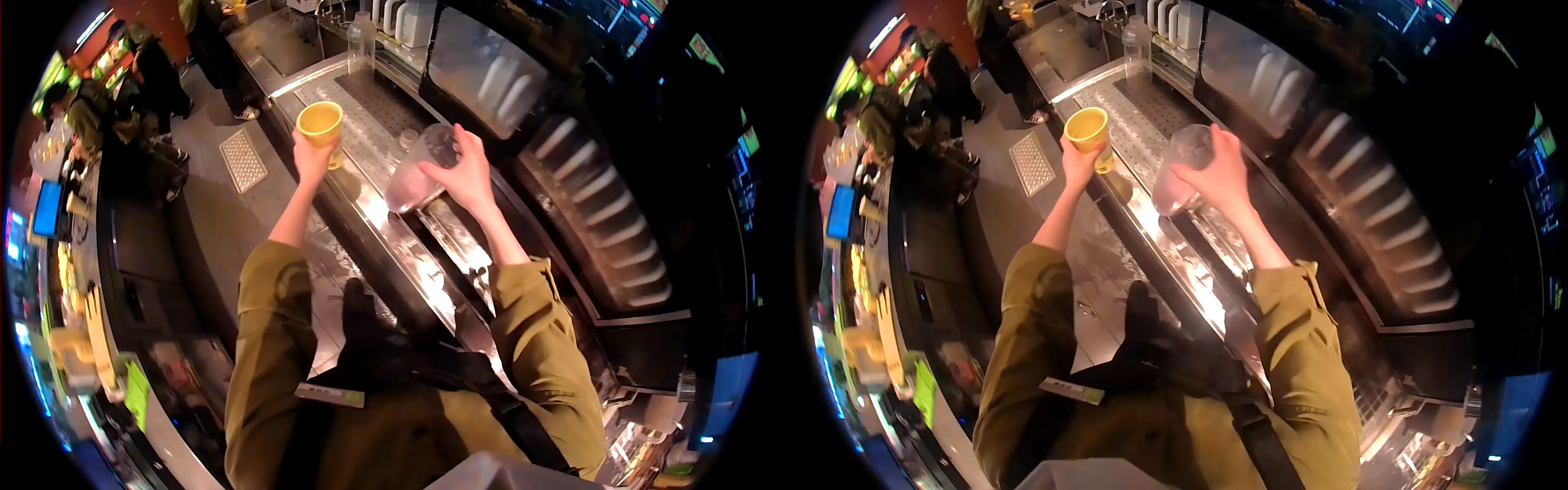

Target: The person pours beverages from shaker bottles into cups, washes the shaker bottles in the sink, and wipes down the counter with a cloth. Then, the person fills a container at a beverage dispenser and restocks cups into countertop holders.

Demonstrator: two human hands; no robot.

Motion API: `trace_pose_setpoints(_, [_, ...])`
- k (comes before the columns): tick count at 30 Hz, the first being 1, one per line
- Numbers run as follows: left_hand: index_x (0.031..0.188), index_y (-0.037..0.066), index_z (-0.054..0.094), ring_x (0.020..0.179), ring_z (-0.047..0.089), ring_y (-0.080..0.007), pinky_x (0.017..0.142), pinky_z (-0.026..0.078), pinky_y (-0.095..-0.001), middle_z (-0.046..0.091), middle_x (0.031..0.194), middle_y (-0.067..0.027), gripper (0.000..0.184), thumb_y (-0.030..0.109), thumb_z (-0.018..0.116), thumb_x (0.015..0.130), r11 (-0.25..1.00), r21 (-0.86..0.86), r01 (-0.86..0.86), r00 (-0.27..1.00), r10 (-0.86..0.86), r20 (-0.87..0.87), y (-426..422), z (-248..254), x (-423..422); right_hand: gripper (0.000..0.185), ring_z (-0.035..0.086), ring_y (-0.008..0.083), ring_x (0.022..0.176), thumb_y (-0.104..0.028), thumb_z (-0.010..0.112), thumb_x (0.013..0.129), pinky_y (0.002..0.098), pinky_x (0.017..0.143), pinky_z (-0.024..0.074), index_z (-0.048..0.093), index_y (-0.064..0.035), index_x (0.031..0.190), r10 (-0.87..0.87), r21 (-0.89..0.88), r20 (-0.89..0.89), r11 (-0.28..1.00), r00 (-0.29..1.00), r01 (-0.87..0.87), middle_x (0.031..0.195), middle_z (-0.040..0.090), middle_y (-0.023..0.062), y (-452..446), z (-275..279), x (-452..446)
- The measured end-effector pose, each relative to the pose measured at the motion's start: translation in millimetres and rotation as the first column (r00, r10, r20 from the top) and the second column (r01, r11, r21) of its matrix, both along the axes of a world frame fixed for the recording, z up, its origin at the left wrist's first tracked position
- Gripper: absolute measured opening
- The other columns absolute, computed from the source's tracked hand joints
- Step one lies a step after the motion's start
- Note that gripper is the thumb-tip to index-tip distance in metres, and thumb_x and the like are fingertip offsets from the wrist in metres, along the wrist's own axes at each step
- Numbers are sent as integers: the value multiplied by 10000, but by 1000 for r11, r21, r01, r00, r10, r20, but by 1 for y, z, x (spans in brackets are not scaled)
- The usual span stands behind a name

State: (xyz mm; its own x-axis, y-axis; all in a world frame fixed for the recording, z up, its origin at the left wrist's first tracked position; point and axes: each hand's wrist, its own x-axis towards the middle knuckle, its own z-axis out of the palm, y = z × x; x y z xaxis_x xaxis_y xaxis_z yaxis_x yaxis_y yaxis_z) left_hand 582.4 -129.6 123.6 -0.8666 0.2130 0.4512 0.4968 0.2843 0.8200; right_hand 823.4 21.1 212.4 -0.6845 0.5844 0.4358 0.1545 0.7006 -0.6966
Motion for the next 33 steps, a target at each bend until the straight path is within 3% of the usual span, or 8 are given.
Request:
trace_pose_setpoints(4, [1161, 19, 358, 964, 547, -323, 820, 428, -367, 555, 1034, -178, 716, 245, 753, 609, 992, -104, 77, 980, -95, -174, 49, -22, -88, 900, 427, 325, 1056, -356, 718, 557, 363, 890, 379, 329, 75, 1245, -104, 21, 167, 995, 981, 102, 1175, 364, 188, -13, -12, -108])
trace_pose_setpoints(14, [1202, -44, 358, 1064, 485, -268, 894, 382, -353, 494, 1138, -199, 759, 249, 757, 626, 876, -71, 477, 858, -446, 253, 90, -47, -170, 1007, 285, 386, 1216, -457, 690, 603, 436, 981, 289, 181, 57, 1305, -196, 238, 388, 965, 901, 108, 1323, 201, 255, 2, -8, -157])
trace_pose_setpoints(16, [1271, -59, 270, 1203, 336, -266, 986, 279, -355, 314, 1299, -215, 832, 254, 738, 660, 891, -306, 334, 941, -334, 54, 83, -35, -156, 934, 240, 387, 1246, -433, 675, 633, 418, 1007, 251, 213, -3, 1322, -24, -63, 128, 997, 991, 33, 1349, 179, 245, 14, -13, -123])
trace_pose_setpoints(18, [1312, -55, 195, 1270, 197, -266, 1036, 181, -356, 146, 1373, -204, 791, 246, 665, 751, 974, -106, 202, 970, -214, -119, 69, -51, -145, 782, 258, 359, 1234, -269, 664, 688, 385, 1019, 225, 262, 9, 1298, -30, -114, 72, 993, 997, 38, 1321, 247, 238, 22, -60, -47])
trace_pose_setpoints(20, [1286, -33, 286, 1185, 349, -301, 992, 279, -382, 321, 1289, -187, 656, 282, 595, 799, 977, -3, 213, 965, -211, -152, 46, -35, -118, 784, 251, 355, 1251, -192, 665, 675, 443, 1003, 257, 250, -45, 1324, -4, 143, 404, 988, 915, -58, 1335, 248, 221, 15, -139, 55])
trace_pose_setpoints(24, [1235, -16, 389, 1157, 396, -251, 966, 307, -346, 416, 1233, -154, 441, 176, 498, 853, 875, 50, 481, 877, -479, -44, 38, 43, -62, 841, 233, 336, 1261, -147, 664, 624, 501, 1002, 235, 226, -72, 1338, 95, 17, 817, 982, 568, -187, 1351, 241, 188, -10, -163, 183])
trace_pose_setpoints(28, [1244, 46, 408, 1165, 394, -310, 977, 299, -381, 441, 1226, -178, 626, 373, 610, 749, 795, -386, 468, 753, -587, -298, 77, 88, -12, 865, 232, 348, 1257, -112, 659, 595, 415, 1027, 228, 228, -86, 1344, 301, -139, 646, 950, 702, -279, 1340, 266, 198, 30, -189, 211])
trace_pose_setpoints(33, [1308, 116, 327, 1121, 445, -334, 897, 386, -384, 427, 1239, -194, 799, 440, 681, 669, 698, -652, 296, 789, -563, -245, 100, 75, -8, 561, 406, 357, 1088, -81, 598, 639, 407, 909, 358, 446, -88, 1179, -379, 423, 753, 905, 538, 47, 1188, 410, 197, 76, -198, 190])
